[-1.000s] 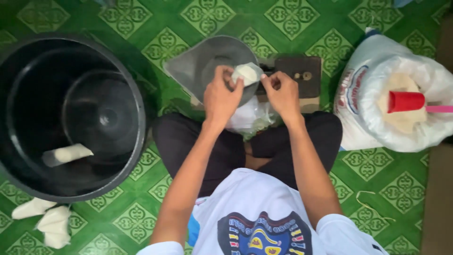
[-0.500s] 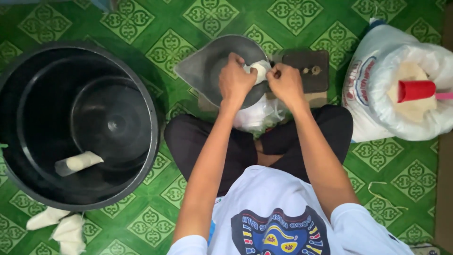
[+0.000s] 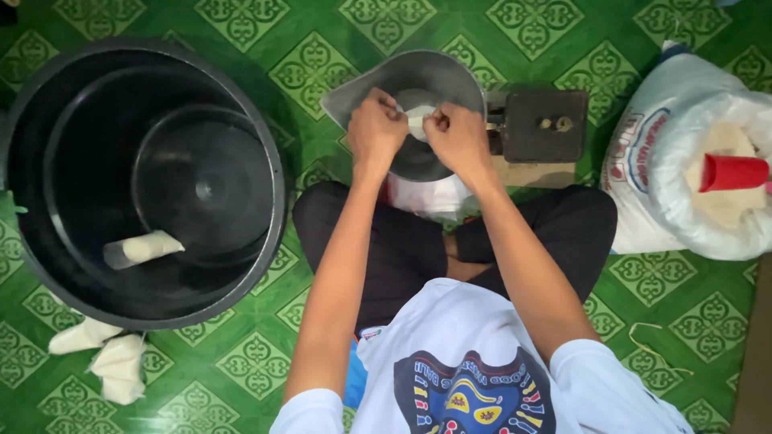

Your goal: The person scoops a white powder from a large sack into small plastic bags using a red scoop, then ties each bag and places it into a black bucket. The process is repeated multiple times.

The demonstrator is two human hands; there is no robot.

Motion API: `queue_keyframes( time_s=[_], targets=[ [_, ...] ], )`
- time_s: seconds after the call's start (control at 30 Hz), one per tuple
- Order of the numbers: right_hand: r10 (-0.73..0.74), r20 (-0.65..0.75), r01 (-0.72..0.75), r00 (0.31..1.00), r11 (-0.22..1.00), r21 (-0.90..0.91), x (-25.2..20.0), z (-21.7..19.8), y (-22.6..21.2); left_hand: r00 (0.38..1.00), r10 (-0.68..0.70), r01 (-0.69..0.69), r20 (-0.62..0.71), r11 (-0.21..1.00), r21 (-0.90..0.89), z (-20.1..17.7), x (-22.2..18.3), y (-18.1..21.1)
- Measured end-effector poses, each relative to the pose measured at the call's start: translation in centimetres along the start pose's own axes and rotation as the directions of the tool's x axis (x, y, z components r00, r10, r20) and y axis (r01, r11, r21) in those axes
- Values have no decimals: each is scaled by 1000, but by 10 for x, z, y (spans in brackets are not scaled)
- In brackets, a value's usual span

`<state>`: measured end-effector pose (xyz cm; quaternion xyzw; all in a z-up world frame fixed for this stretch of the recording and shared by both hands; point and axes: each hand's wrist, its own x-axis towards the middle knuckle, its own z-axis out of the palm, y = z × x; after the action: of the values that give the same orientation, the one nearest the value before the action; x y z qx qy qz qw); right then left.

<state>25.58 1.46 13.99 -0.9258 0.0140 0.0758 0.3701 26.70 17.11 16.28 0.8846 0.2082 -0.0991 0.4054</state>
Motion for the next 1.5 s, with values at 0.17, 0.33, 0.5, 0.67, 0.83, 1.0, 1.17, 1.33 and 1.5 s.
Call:
queue_keyframes(
  time_s=[0.17, 0.33, 0.5, 0.67, 0.83, 1.0, 1.17, 1.33, 1.5],
  targets=[
    [24, -28, -24, 999, 1000, 9, -3, -7, -11, 1000, -6, 6, 3, 1000, 17, 0, -1, 1],
    [44, -73, -48, 996, 998, -45, -12, -36, -3, 997, 75, -74, 8, 996, -51, 7, -14, 13],
    [35, -125, -39, 992, 999, -27, -16, -53, 33, 989, 144, -140, 35, 985, -98, 12, -35, 42],
    [64, -132, -59, 989, 997, 41, -14, -48, 73, 981, 194, -190, 18, 972, -137, 33, -42, 54],
    [120, -96, -111, 988, 990, 87, -16, -62, 69, 976, 217, -215, -2, 965, -153, 43, -49, 58],
    [94, -78, -85, 992, 989, 119, -23, -79, 46, 974, 224, -228, -40, 965, -131, 36, -56, 61],
    [27, -83, -19, 996, 995, 98, -17, -91, 27, 979, 201, -204, -32, 973, -110, 45, -54, 54],
    [-89, 39, 91, 995, 995, -52, 6, -96, 24, 975, 221, -221, 29, 975, -29, 54, -50, 51],
    [-232, 174, 262, 957, 949, -173, 24, -97, 8, 975, 220, -223, -38, 962, -159, 69, -50, 48]
  ],
)
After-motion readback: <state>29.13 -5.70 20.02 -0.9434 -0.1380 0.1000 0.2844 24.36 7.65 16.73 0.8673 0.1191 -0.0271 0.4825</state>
